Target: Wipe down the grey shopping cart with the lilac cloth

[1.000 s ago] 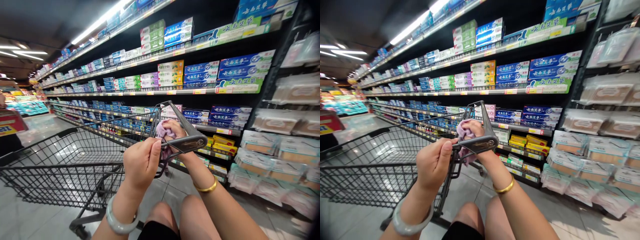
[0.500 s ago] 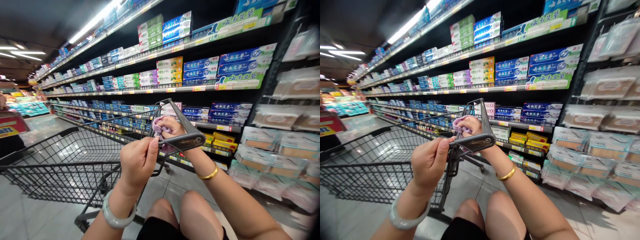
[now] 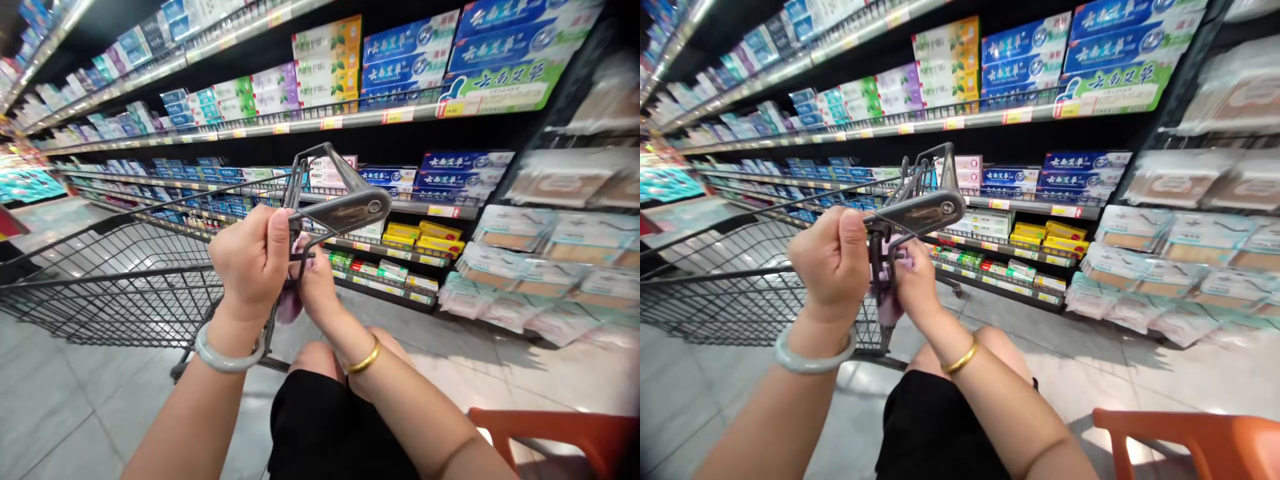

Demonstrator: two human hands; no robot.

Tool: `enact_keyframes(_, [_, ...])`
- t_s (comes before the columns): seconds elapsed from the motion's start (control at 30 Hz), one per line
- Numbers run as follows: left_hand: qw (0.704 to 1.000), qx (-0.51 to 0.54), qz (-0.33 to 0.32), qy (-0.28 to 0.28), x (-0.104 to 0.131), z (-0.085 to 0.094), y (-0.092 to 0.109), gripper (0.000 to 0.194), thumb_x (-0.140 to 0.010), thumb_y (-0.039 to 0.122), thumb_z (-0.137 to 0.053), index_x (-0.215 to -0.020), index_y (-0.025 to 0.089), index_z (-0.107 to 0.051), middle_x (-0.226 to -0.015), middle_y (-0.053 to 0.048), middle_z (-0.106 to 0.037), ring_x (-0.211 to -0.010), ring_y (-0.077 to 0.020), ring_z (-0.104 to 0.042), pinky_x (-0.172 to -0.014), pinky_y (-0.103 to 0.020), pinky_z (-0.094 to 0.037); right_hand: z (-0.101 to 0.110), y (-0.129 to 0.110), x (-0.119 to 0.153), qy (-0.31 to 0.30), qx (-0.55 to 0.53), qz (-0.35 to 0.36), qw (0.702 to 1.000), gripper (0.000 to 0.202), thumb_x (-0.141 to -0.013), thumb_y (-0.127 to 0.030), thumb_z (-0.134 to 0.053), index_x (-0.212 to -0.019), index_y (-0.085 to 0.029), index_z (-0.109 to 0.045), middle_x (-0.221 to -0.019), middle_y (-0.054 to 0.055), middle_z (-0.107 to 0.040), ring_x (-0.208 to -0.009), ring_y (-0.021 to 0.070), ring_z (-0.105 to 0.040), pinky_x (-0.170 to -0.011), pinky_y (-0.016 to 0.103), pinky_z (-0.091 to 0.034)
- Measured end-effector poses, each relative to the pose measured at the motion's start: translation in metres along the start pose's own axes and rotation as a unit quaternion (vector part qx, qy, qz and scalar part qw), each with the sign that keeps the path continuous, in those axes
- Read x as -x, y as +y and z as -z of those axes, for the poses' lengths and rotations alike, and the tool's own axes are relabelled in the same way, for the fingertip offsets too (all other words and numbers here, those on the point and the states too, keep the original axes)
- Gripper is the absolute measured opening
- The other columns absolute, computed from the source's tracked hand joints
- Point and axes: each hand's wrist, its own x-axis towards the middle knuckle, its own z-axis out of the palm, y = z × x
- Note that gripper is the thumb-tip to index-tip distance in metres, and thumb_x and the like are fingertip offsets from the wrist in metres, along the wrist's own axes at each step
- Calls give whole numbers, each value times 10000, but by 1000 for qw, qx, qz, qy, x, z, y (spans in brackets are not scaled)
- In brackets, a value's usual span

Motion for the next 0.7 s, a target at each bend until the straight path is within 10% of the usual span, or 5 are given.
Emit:
enact_keyframes(0.27, [997, -36, -59, -44, 9, 9, -11, 415, -1020, 522, -426, -1209, 206, -617, -885, -54, -667, -759, -208, -630, -743, -345, -437, 0, -33, 0, 40, -215, -61, 974, 229, -772, -229, -695, -997, -248, -662, -816, -63, -675, -711, 98, -593, -736, 217, -535])
enact_keyframes(0.53, [998, -51, -3, -28, 32, 8, -2, 822, -873, 740, -572, -1438, 150, -487, -905, -56, -612, -775, -225, -596, -857, -402, -439, -13, 23, 61, 43, -171, -192, 966, 209, -790, -313, -733, -964, -212, -676, -883, -8, -680, -794, 135, -586, -750, 251, -518])
enact_keyframes(0.7, [999, -44, 13, -11, 34, 5, -2, 815, -857, 740, -596, -1422, 160, -503, -961, -65, -612, -743, -202, -573, -799, -384, -439, -5, -3, 49, 56, -237, -153, 958, 229, -800, -313, -744, -995, -232, -654, -866, -32, -651, -740, 113, -559, -731, 236, -500])
